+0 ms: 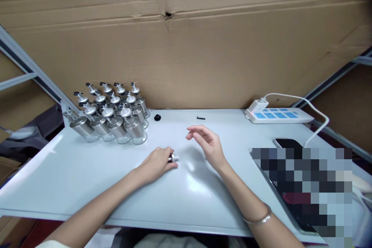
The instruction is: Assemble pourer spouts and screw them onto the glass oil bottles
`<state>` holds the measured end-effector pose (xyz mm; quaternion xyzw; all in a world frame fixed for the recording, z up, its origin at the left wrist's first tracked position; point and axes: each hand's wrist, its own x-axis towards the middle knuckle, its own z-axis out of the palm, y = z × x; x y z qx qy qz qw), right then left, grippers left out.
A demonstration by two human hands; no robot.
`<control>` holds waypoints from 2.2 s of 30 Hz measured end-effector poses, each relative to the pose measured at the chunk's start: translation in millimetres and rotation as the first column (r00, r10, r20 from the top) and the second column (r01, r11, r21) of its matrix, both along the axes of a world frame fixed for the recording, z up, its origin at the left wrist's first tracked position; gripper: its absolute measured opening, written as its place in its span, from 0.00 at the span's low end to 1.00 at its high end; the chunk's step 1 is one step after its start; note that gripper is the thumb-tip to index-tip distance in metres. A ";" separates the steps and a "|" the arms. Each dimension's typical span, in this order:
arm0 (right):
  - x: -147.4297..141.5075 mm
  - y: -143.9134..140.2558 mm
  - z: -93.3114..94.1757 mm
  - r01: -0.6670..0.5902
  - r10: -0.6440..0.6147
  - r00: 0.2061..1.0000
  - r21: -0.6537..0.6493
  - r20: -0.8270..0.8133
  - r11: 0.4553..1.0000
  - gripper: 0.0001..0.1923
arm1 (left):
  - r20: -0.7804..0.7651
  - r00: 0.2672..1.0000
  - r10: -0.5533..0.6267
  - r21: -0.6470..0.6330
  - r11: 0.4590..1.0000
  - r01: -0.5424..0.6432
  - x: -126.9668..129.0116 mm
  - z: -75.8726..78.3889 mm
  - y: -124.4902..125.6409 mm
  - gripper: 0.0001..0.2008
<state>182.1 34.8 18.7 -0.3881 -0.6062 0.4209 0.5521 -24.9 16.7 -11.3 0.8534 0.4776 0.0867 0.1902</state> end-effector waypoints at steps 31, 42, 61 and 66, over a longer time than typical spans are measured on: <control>-5.7 -13.5 2.5 -0.218 0.316 0.893 -0.306 0.321 0.927 0.06 | 0.733 0.668 0.133 -0.098 0.991 -0.089 28.3 -9.5 7.9 0.32; -10.2 -11.4 -6.1 -0.197 0.233 0.972 -0.557 -0.006 0.807 0.14 | 0.812 0.578 -0.084 0.158 0.984 -0.079 32.7 -20.4 0.5 0.07; 64.4 9.6 0.9 -0.039 0.309 0.652 -0.377 0.692 0.926 0.05 | 0.707 0.676 -0.207 0.273 0.962 0.010 31.9 -11.1 1.8 0.11; 66.6 7.7 -2.4 -0.121 0.402 0.574 -0.412 0.714 0.903 0.13 | 0.736 0.657 -0.161 0.219 0.976 -0.006 31.4 -12.7 1.6 0.12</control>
